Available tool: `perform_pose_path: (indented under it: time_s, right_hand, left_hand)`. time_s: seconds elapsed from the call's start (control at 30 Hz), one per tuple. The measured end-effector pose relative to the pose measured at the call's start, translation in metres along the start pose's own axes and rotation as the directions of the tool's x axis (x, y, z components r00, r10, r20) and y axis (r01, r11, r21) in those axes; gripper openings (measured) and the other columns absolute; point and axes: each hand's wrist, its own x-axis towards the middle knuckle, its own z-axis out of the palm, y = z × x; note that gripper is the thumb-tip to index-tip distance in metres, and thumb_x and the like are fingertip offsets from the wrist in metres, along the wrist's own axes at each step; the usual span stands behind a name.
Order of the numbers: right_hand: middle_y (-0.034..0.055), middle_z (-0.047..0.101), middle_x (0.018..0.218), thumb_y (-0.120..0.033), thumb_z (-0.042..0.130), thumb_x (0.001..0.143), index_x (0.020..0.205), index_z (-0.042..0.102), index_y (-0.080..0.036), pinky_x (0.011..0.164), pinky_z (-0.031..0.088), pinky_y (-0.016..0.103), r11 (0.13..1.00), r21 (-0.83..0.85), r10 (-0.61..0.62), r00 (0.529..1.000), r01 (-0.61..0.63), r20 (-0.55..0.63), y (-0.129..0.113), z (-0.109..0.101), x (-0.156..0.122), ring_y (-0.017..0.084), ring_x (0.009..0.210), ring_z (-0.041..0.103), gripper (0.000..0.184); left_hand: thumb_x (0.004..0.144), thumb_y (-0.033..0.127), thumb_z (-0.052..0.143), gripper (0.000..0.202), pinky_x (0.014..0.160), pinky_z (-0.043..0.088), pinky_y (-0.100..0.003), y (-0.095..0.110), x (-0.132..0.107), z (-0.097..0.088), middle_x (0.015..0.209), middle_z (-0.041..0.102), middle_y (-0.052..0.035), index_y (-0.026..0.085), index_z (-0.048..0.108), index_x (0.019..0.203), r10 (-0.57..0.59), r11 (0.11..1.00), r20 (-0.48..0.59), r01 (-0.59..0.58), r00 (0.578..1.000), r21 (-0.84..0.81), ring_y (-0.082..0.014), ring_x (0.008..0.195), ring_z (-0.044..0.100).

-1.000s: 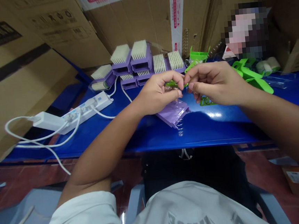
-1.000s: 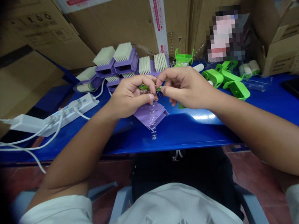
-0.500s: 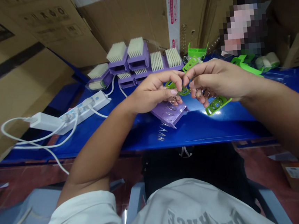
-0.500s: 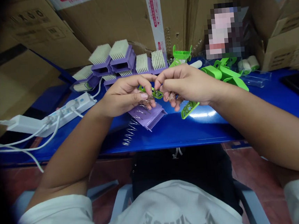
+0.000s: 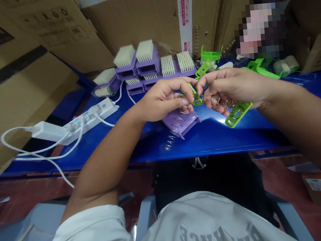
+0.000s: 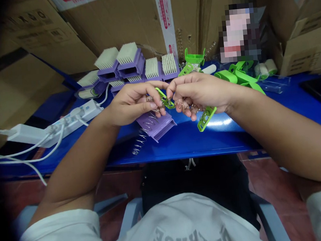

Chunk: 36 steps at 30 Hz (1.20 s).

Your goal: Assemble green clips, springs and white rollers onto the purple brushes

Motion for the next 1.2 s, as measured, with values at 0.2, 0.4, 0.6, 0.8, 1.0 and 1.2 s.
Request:
perform_pose_path:
  time_s: [0.2, 0.4, 0.6, 0.8, 1.0, 1.2]
  right_hand:
    - [-0.0005, 0.079, 0.078, -0.025, 0.091, 0.092, 0.1, 0.07, -0.023, 0.042, 0.053, 0.022, 1.0, 0.003, -0.025, 1.0, 0.025, -0.01, 0.001, -0.007, 0.003, 0.013, 0.051, 0.07, 0.022]
    - [-0.0067, 0.075, 0.073, -0.035, 0.114, 0.07, 0.102, 0.07, -0.025, 0.054, 0.065, 0.027, 0.97, -0.105, -0.218, 0.976, 0.217, 0.008, 0.012, -0.012, 0.008, 0.014, 0.054, 0.073, 0.055]
    - [-0.001, 0.08, 0.082, -0.048, 0.111, 0.077, 0.106, 0.078, -0.021, 0.063, 0.067, 0.028, 0.942, -0.102, -0.315, 0.947, 0.32, 0.066, 0.018, -0.011, 0.009, 0.015, 0.067, 0.078, 0.051]
    - [0.0006, 0.084, 0.093, -0.043, 0.111, 0.077, 0.106, 0.081, -0.023, 0.072, 0.068, 0.03, 0.896, -0.176, -0.4, 0.913, 0.408, 0.083, 0.015, -0.013, 0.008, 0.017, 0.079, 0.079, 0.046]
    - [0.0013, 0.085, 0.096, -0.044, 0.109, 0.08, 0.114, 0.085, -0.024, 0.078, 0.066, 0.031, 0.837, -0.277, -0.468, 0.88, 0.472, 0.083, 0.014, -0.016, 0.007, 0.019, 0.089, 0.079, 0.046]
    - [0.0014, 0.083, 0.093, -0.047, 0.104, 0.086, 0.114, 0.086, -0.029, 0.08, 0.067, 0.033, 0.803, -0.332, -0.506, 0.861, 0.495, 0.059, 0.01, -0.01, 0.001, 0.02, 0.086, 0.078, 0.038]
  left_hand:
    - [0.08, 0.034, 0.106, 0.04, 0.078, 0.074, -0.035, -0.016, 0.005, 0.005, 0.119, 0.08, -0.0048, 0.021, 0.071, 0.096, 0.057, 0.996, -0.227, -0.041, 0.972, 0.075, -0.0214, 0.092, 0.084]
    - [0.071, 0.02, 0.107, 0.065, 0.076, 0.07, -0.033, -0.025, 0.006, 0.004, 0.113, 0.076, -0.0005, 0.031, 0.072, 0.125, 0.137, 0.981, -0.334, -0.08, 0.933, 0.179, -0.0225, 0.098, 0.085]
    - [0.068, 0.037, 0.111, 0.049, 0.1, 0.07, -0.046, -0.007, 0.004, -0.001, 0.109, 0.08, -0.0028, 0.029, 0.084, 0.108, 0.257, 0.907, -0.249, -0.144, 0.934, 0.395, -0.0302, 0.114, 0.081]
    - [0.082, 0.065, 0.1, 0.047, 0.097, 0.072, -0.047, -0.006, 0.006, -0.005, 0.12, 0.084, -0.0036, 0.029, 0.087, 0.108, 0.241, 0.936, -0.039, -0.222, 0.97, 0.273, -0.0293, 0.115, 0.082]
    - [0.085, 0.078, 0.095, 0.058, 0.071, 0.07, -0.031, -0.015, 0.008, -0.004, 0.108, 0.08, -0.0023, 0.026, 0.081, 0.108, 0.139, 0.988, -0.141, -0.127, 0.98, 0.087, -0.0195, 0.089, 0.081]
    - [0.083, 0.061, 0.101, 0.051, 0.064, 0.067, -0.029, -0.012, 0.007, -0.004, 0.096, 0.073, 0.0004, 0.026, 0.07, 0.101, -0.005, 1.0, -0.219, -0.001, 0.976, -0.025, -0.0174, 0.079, 0.08]
